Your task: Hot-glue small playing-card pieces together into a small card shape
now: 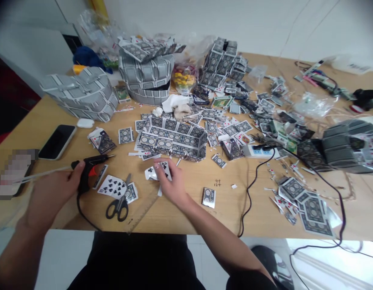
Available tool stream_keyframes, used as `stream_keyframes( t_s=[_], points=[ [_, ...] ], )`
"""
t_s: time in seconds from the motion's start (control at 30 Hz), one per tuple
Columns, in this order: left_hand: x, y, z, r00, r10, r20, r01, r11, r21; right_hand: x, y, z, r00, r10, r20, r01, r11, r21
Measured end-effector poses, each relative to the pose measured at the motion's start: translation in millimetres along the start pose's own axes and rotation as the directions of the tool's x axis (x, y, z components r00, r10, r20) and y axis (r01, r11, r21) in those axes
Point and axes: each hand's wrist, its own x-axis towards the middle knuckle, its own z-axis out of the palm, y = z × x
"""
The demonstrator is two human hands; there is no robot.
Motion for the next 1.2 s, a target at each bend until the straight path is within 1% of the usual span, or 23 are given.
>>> stream_keyframes(
  t_s=[0.03, 0.07, 0.1, 0.13, 0.17, 0.2, 0.23, 0.27, 0.33, 0.4, 0.5, 0.57, 0.6, 0.67, 0.77, 0.93, 1.0, 1.1, 1.2],
  points=[
    [-6, 0, -1.3, 0.998, 0.024, -0.060, -0.021, 0.999, 0.045, -1, 0, 0, 1.000, -0.010, 0.009, 0.010, 1.000, -0.012],
    [-12, 1, -2.2, 0.991, 0.047, -0.121, -0.043, 0.998, 0.038, -2, -1, -1, 1.000, -0.018, 0.018, 0.018, 0.999, -0.027],
    [-19, 3, -2.5, 0.980, 0.089, -0.177, -0.095, 0.995, -0.026, -3, -2, -1, 0.999, -0.022, 0.028, 0.023, 0.999, -0.041],
    [-26, 7, -2.2, 0.971, 0.113, -0.212, -0.143, 0.981, -0.134, -4, -4, -1, 0.999, -0.023, 0.040, 0.025, 0.998, -0.049],
    [-34, 13, -1.0, 0.967, 0.119, -0.226, -0.180, 0.944, -0.275, -4, -6, -1, 0.998, -0.021, 0.055, 0.024, 0.999, -0.049],
    [-42, 20, 0.8, 0.968, 0.124, -0.220, -0.208, 0.885, -0.417, -5, -8, -1, 0.997, -0.014, 0.073, 0.017, 0.999, -0.041],
    [-49, 29, 3.2, 0.973, 0.153, -0.174, -0.225, 0.802, -0.554, -5, -10, -1, 0.996, 0.000, 0.093, 0.002, 1.000, -0.027],
    [-57, 39, 6.0, 0.977, 0.186, -0.108, -0.209, 0.700, -0.683, -5, -12, -1, 0.993, 0.020, 0.114, -0.019, 1.000, -0.009],
    [-68, 61, 12.0, 0.951, 0.308, 0.011, -0.158, 0.518, -0.841, -5, -15, -1, 0.987, 0.062, 0.149, -0.068, 0.997, 0.031],
    [-75, 80, 18.5, 0.914, 0.396, 0.087, -0.074, 0.372, -0.925, -5, -17, -2, 0.983, 0.080, 0.168, -0.092, 0.993, 0.068],
    [-76, 98, 29.2, 0.882, 0.454, 0.129, 0.065, 0.155, -0.986, -4, -20, -3, 0.978, 0.069, 0.198, -0.095, 0.987, 0.127],
    [-74, 102, 35.6, 0.858, 0.490, 0.151, 0.134, 0.070, -0.988, -2, -22, -4, 0.968, 0.064, 0.243, -0.105, 0.981, 0.161],
    [-72, 103, 38.0, 0.842, 0.514, 0.162, 0.160, 0.048, -0.986, -1, -22, -4, 0.960, 0.065, 0.272, -0.114, 0.979, 0.170],
    [-69, 101, 40.8, 0.800, 0.573, 0.178, 0.193, 0.035, -0.980, 0, -23, -4, 0.940, 0.064, 0.335, -0.130, 0.976, 0.177],
    [-66, 98, 40.2, 0.738, 0.646, 0.197, 0.199, 0.070, -0.977, 2, -22, -3, 0.917, 0.065, 0.394, -0.146, 0.973, 0.181],
    [-66, 95, 33.2, 0.681, 0.702, 0.209, 0.144, 0.153, -0.978, 2, -18, -3, 0.905, 0.074, 0.419, -0.156, 0.974, 0.165],
    [-68, 97, 30.2, 0.683, 0.699, 0.213, 0.122, 0.178, -0.976, 1, -18, -3, 0.902, 0.064, 0.426, -0.149, 0.974, 0.169],
    [-71, 102, 27.8, 0.711, 0.672, 0.205, 0.083, 0.209, -0.974, -1, -19, -1, 0.895, 0.060, 0.443, -0.149, 0.974, 0.169],
    [-74, 107, 28.9, 0.715, 0.668, 0.205, 0.061, 0.233, -0.971, -3, -20, 1, 0.894, 0.056, 0.445, -0.146, 0.974, 0.172]
  ],
)
